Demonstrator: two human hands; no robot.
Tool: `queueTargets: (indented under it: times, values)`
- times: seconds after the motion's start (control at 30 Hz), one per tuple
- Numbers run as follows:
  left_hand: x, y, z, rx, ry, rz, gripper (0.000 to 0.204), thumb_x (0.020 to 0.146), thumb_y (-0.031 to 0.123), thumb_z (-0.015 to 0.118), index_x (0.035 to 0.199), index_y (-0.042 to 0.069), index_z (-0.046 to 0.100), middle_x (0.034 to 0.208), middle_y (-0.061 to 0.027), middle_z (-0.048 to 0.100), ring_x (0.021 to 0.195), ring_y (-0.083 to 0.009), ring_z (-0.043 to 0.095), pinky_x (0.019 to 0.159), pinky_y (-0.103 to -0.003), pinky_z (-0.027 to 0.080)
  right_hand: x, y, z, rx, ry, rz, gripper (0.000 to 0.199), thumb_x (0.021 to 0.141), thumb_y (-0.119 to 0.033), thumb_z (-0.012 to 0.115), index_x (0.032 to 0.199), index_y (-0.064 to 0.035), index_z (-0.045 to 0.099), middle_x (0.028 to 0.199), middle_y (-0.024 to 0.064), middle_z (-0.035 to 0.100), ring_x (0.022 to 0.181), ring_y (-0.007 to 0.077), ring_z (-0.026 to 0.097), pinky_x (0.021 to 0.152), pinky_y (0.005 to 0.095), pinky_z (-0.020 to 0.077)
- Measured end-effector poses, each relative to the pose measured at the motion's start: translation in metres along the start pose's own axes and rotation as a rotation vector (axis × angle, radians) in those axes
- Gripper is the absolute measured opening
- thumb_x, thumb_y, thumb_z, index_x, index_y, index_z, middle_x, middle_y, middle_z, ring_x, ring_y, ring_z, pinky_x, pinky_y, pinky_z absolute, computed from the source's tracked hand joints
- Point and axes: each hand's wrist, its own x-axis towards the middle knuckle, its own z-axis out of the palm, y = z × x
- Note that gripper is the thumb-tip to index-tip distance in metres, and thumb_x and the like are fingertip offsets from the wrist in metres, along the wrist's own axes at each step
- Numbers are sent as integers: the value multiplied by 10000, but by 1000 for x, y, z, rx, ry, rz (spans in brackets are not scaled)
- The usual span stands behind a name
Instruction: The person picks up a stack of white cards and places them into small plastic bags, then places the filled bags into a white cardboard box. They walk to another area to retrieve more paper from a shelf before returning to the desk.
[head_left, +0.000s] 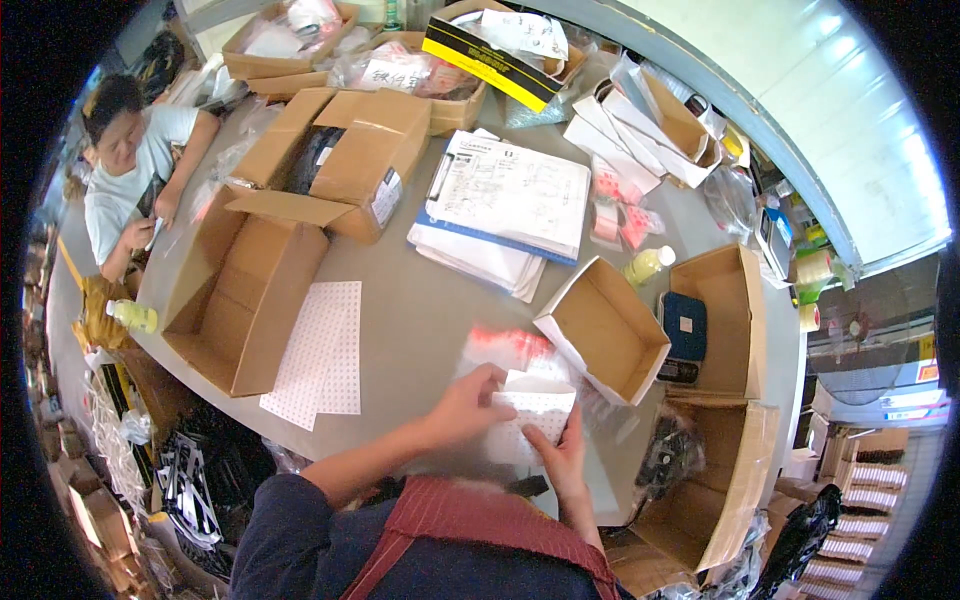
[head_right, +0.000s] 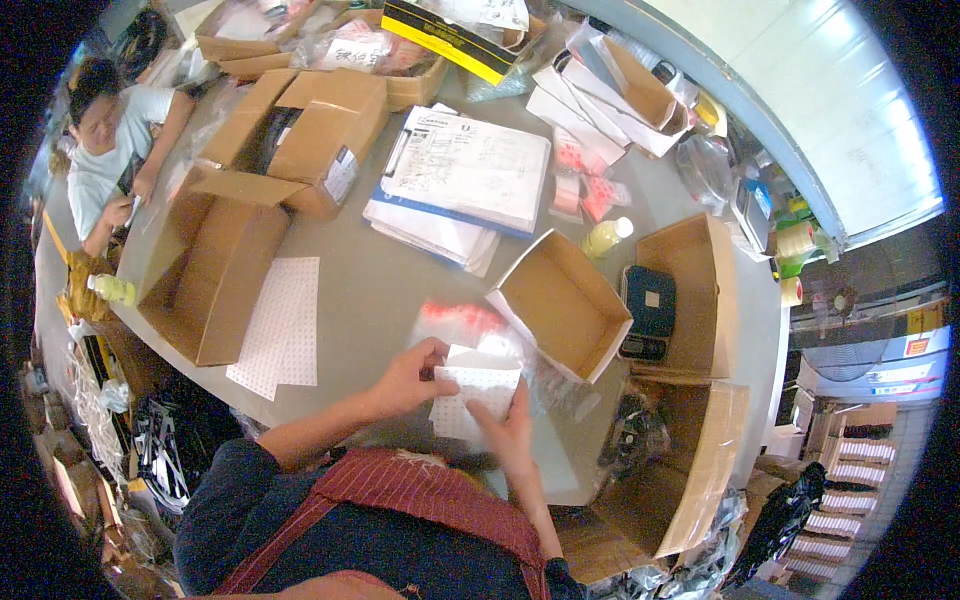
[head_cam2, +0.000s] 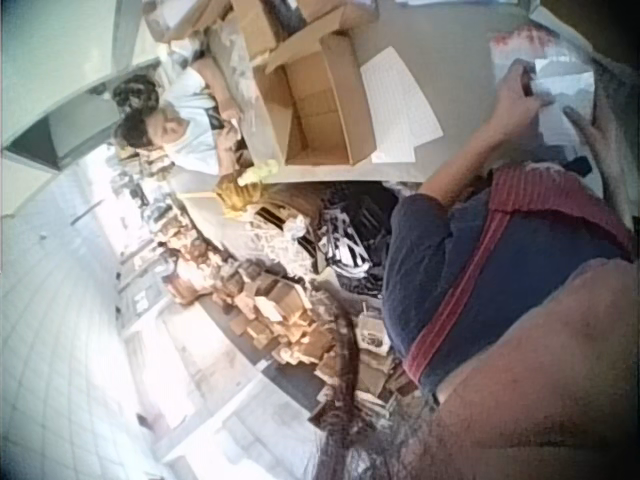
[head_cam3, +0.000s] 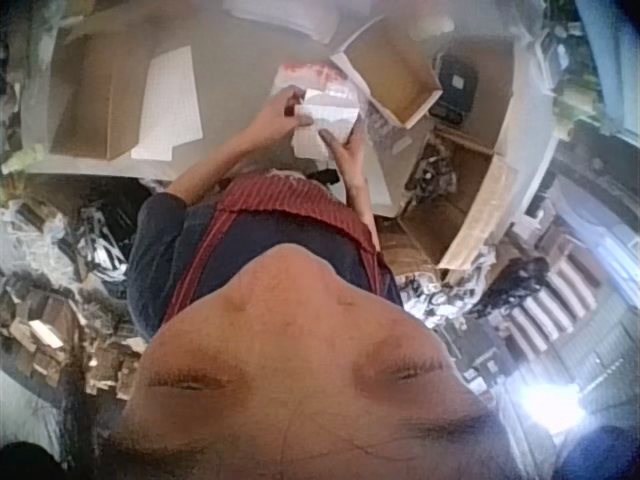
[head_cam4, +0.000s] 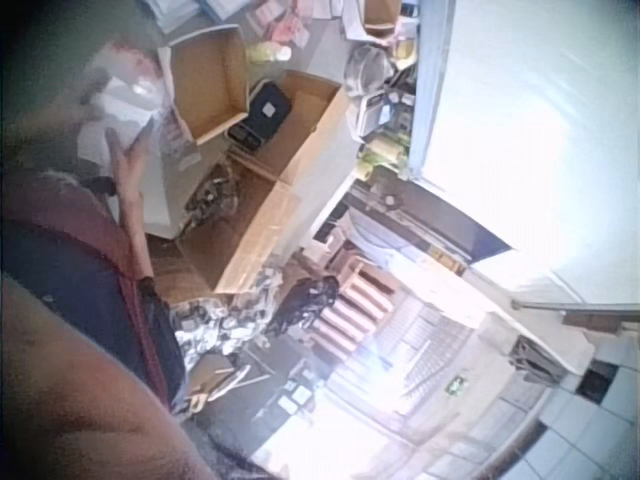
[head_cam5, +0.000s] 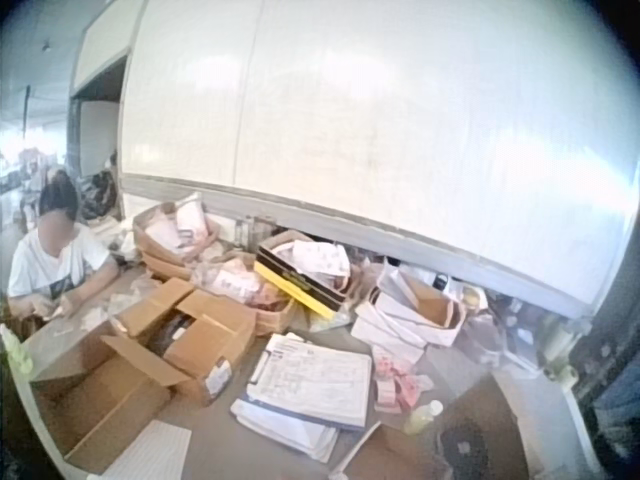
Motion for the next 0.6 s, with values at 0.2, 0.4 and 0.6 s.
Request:
queueTargets:
  times: [0.2,0.4,0.6]
  values:
    - [-19,11,-2,-50,-9,-7,360,847,151,763,1099,12,547,903,-75,644,837,-152,623,712,-330,520,-15,-29,8,273,82,41,622,840,54,683,1397,16,407,1217,121,622,1102,191,609,949,324,491]
    - [-40,4,-1,-120,-18,46,300,874,124,726,1092,4,558,771,-42,603,701,-120,597,619,-296,490,-28,-26,-3,215,44,-69,531,875,25,664,1363,19,453,1203,118,635,1078,181,614,941,312,488]
    - [-62,9,1,-21,-4,108,371,865,103,728,1177,14,548,848,-56,635,758,-130,616,669,-290,507,-45,-30,1,145,14,-137,519,873,26,665,1355,22,470,1211,112,632,1090,176,601,949,311,476]
